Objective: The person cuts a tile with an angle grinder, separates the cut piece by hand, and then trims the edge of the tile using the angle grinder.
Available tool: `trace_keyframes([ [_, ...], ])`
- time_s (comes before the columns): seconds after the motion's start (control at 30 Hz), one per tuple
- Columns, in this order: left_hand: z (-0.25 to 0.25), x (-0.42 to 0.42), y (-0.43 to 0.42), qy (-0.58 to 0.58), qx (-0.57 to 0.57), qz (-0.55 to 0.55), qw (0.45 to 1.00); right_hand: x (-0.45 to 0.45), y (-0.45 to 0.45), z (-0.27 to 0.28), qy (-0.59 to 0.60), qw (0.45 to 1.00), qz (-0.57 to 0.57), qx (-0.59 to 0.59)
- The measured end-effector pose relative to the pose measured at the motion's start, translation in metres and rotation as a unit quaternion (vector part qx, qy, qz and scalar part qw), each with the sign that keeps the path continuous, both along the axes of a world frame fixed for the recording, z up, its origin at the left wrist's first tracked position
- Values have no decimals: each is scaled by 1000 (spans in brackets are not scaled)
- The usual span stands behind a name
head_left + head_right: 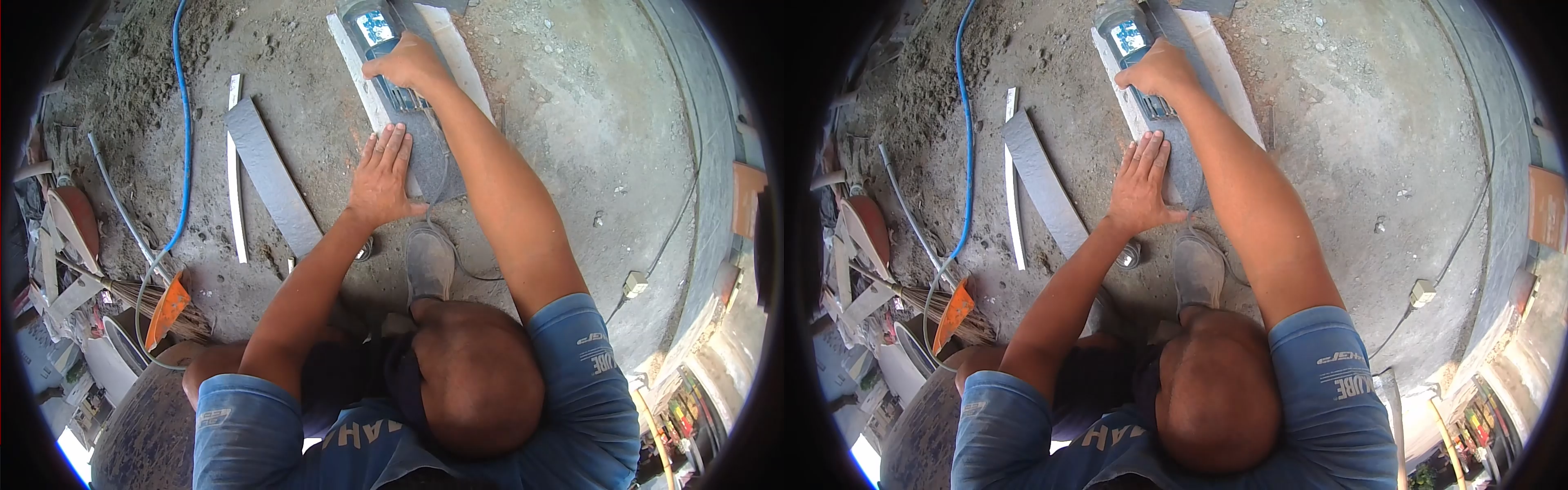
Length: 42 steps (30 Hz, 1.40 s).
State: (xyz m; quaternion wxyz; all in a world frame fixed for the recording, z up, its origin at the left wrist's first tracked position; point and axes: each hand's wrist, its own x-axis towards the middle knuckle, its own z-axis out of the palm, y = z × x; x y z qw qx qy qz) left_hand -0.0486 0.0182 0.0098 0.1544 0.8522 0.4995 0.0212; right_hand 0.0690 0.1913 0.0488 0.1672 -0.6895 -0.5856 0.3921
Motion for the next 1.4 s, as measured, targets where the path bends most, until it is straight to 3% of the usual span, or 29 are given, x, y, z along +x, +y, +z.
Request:
trace_keyframes([
  [1.4, -2, 0, 1, -29, -11, 4, 1000, 2, -2, 1, -2, 1000, 6, -1],
])
